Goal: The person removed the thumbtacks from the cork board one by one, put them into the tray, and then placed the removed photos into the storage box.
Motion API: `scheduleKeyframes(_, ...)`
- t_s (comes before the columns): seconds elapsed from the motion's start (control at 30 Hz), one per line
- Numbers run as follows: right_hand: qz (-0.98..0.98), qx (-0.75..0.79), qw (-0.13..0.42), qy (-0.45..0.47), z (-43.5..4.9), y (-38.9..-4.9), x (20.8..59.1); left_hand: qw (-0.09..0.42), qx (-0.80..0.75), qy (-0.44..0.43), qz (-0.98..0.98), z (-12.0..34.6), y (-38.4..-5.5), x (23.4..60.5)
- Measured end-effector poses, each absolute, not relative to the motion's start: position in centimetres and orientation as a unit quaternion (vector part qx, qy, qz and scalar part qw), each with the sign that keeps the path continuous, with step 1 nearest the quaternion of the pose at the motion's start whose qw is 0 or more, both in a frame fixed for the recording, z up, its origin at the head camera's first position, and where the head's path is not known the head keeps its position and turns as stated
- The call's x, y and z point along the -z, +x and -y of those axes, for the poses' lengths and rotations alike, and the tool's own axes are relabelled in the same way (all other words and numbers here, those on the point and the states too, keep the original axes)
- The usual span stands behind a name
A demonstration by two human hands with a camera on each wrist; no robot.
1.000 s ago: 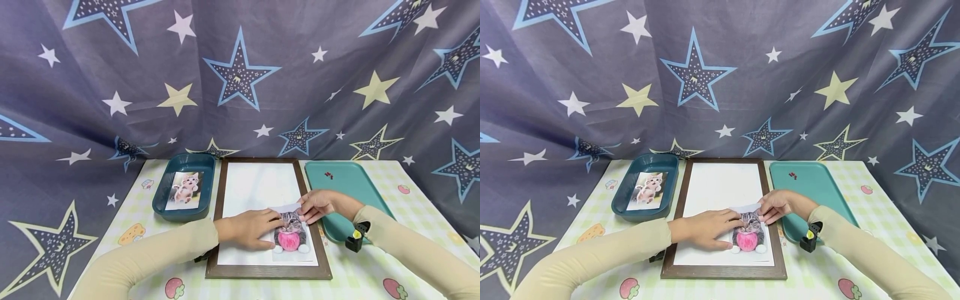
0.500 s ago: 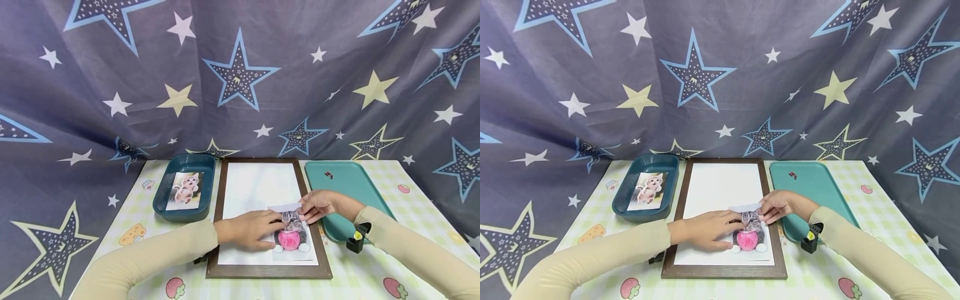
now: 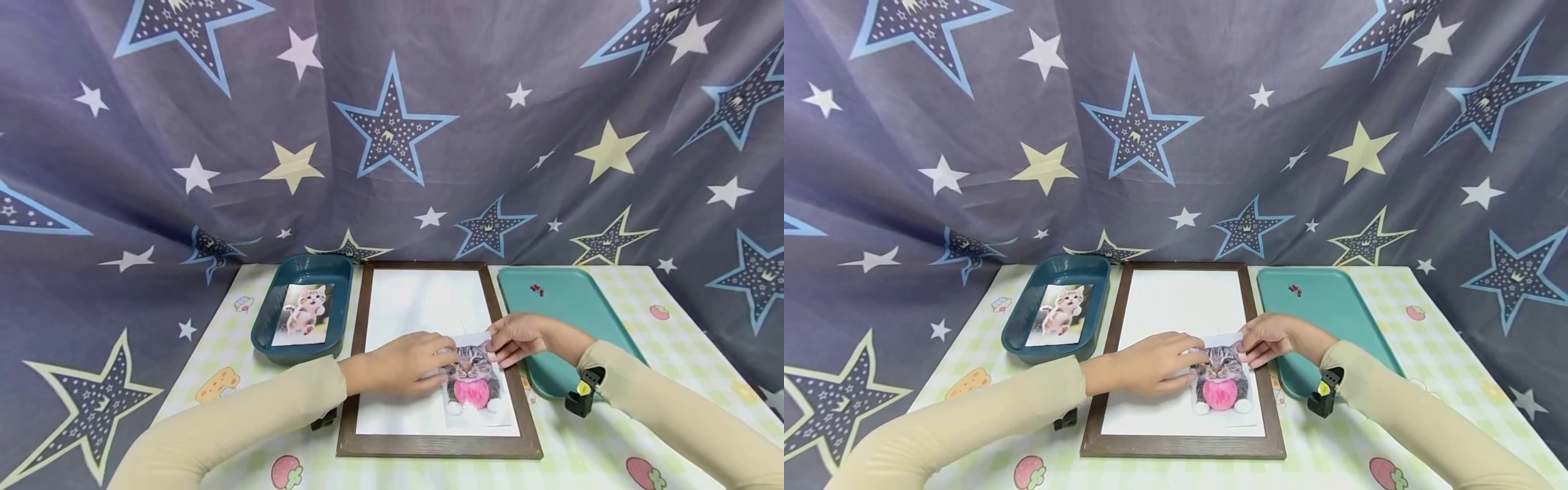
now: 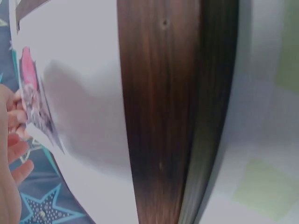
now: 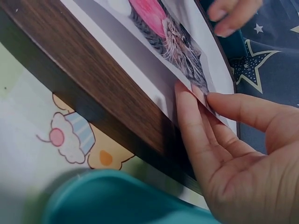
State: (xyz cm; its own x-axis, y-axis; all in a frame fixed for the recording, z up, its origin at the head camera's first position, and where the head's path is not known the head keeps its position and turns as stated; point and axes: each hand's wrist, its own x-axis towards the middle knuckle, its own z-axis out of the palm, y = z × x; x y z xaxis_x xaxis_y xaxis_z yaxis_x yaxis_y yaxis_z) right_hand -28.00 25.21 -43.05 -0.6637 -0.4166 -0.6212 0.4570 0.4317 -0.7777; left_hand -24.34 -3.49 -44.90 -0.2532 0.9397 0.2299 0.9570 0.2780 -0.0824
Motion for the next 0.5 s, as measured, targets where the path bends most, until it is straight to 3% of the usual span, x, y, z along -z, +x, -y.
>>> scheduleKeyframes(0.2, -0.736, 0.537, 0.412, 0.010, -25.0, -27.9, 43.0, 0.190, 0.014, -0.562, 0.805, 4.4, -25.4, 43.6)
scheduleKeyframes(0.37, -0.732, 0.539, 0.416, 0.006, -25.0, -28.0, 42.8, 0.216, 0.011, -0.471, 0.855, 6.2, -26.9, 41.0)
scheduleKeyframes(0.5, -0.734, 0.536, 0.416, 0.002, -25.0, -28.0, 42.6, 0.277, 0.060, -0.392, 0.875, 8.7, -28.8, 39.1)
